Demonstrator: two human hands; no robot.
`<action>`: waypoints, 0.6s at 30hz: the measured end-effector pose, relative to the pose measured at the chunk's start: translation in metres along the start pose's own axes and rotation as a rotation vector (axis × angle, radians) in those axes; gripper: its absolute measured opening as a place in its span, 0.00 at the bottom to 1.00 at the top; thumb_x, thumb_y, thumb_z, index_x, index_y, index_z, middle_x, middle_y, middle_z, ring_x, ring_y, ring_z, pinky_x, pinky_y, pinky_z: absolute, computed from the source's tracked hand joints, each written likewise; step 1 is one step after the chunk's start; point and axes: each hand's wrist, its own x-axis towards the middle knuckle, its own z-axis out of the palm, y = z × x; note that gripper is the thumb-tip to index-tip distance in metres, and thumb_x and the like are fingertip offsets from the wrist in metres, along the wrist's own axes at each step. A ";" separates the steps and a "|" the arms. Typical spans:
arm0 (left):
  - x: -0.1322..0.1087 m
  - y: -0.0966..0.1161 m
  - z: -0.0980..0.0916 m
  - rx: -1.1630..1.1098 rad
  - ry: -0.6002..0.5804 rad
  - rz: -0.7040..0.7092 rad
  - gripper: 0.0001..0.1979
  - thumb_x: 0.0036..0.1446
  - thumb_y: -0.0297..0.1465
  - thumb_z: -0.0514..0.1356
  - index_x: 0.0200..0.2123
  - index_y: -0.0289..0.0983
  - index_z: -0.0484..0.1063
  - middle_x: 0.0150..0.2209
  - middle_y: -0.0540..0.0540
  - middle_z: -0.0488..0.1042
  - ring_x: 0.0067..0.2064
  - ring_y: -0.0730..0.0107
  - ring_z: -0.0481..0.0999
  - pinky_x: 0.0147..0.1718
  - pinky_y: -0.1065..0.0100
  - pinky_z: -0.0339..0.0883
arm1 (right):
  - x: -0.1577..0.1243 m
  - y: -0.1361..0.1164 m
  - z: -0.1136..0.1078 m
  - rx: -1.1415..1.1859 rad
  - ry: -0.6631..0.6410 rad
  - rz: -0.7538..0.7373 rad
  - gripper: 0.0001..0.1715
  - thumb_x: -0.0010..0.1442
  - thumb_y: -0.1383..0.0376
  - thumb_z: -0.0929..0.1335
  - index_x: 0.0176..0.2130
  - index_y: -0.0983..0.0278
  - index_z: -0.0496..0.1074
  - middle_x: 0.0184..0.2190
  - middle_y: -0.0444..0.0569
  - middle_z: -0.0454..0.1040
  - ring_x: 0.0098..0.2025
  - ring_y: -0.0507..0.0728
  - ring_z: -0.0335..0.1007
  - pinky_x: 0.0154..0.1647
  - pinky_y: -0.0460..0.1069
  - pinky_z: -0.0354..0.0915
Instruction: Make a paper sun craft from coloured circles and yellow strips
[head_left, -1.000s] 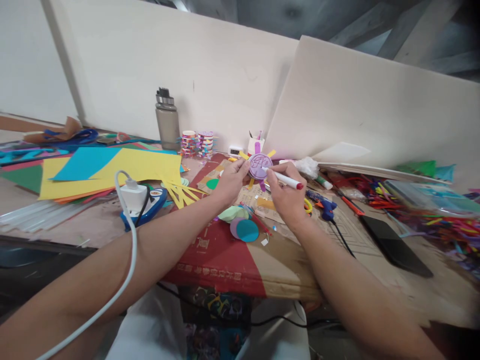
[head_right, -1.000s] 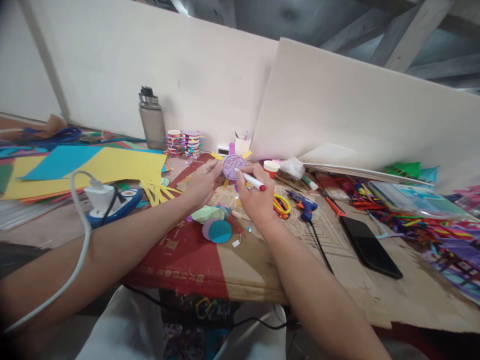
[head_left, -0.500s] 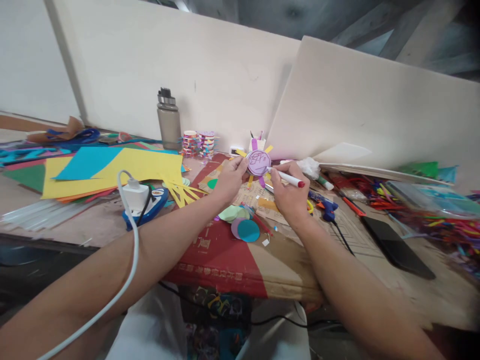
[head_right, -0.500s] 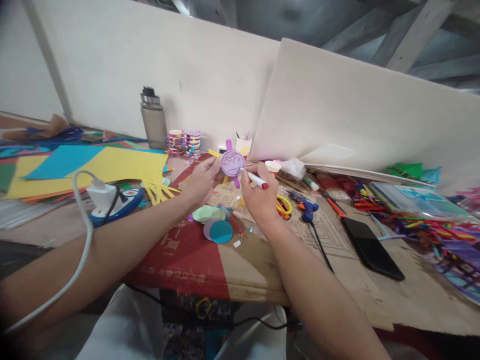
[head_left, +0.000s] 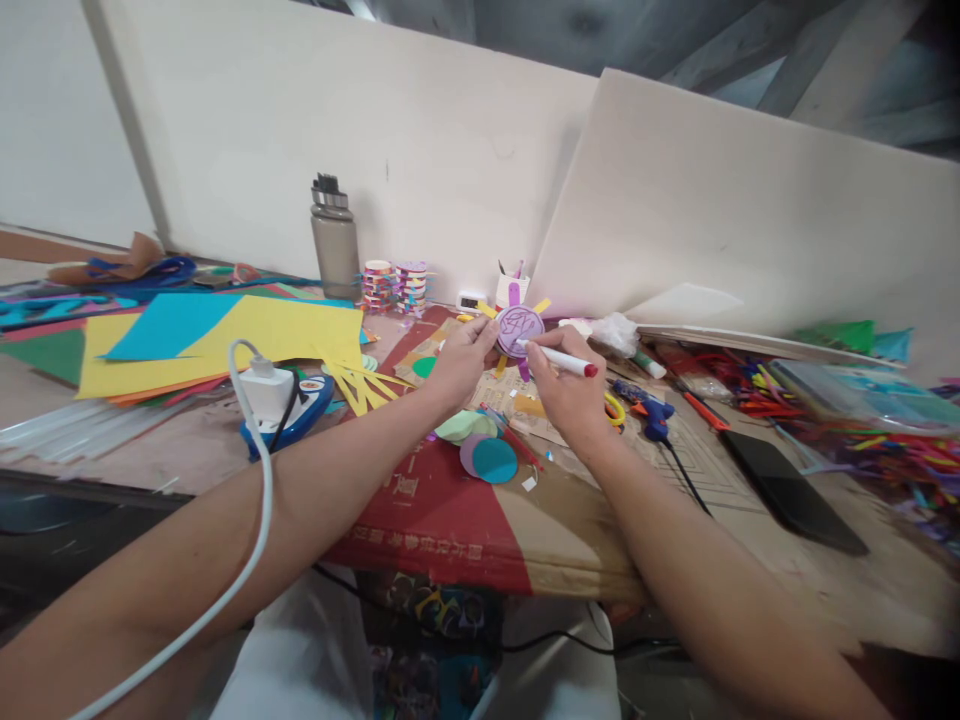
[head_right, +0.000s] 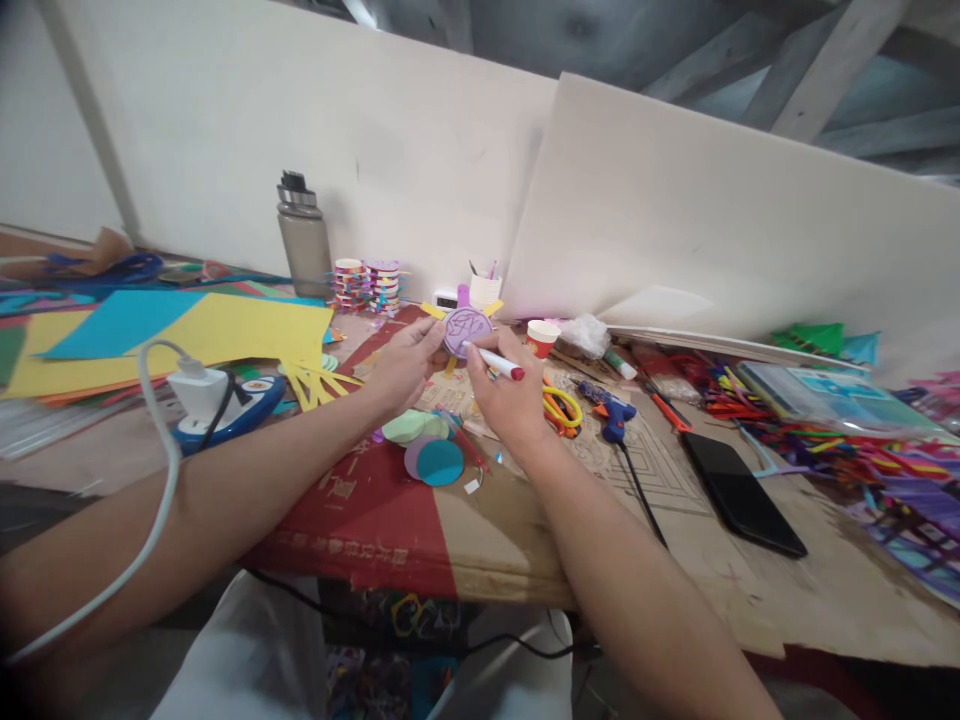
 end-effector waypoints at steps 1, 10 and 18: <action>0.000 0.000 0.000 0.005 0.006 -0.002 0.11 0.58 0.36 0.61 0.31 0.34 0.68 0.28 0.51 0.69 0.29 0.78 0.70 0.34 0.72 0.68 | 0.000 0.000 0.000 -0.003 -0.011 -0.007 0.07 0.60 0.62 0.67 0.31 0.61 0.70 0.27 0.43 0.72 0.30 0.52 0.67 0.35 0.50 0.65; 0.003 -0.006 -0.003 0.042 -0.005 0.044 0.14 0.55 0.39 0.63 0.28 0.34 0.66 0.26 0.52 0.66 0.29 0.78 0.67 0.31 0.75 0.65 | -0.001 -0.004 0.000 0.004 -0.045 -0.007 0.07 0.60 0.62 0.66 0.31 0.61 0.69 0.26 0.44 0.72 0.29 0.53 0.67 0.33 0.49 0.64; 0.004 0.000 -0.003 0.001 0.041 0.000 0.13 0.57 0.38 0.62 0.27 0.35 0.66 0.24 0.52 0.64 0.25 0.79 0.64 0.28 0.76 0.64 | 0.006 0.006 -0.004 -0.029 0.111 0.017 0.07 0.60 0.62 0.67 0.30 0.61 0.68 0.27 0.44 0.73 0.31 0.53 0.68 0.35 0.50 0.65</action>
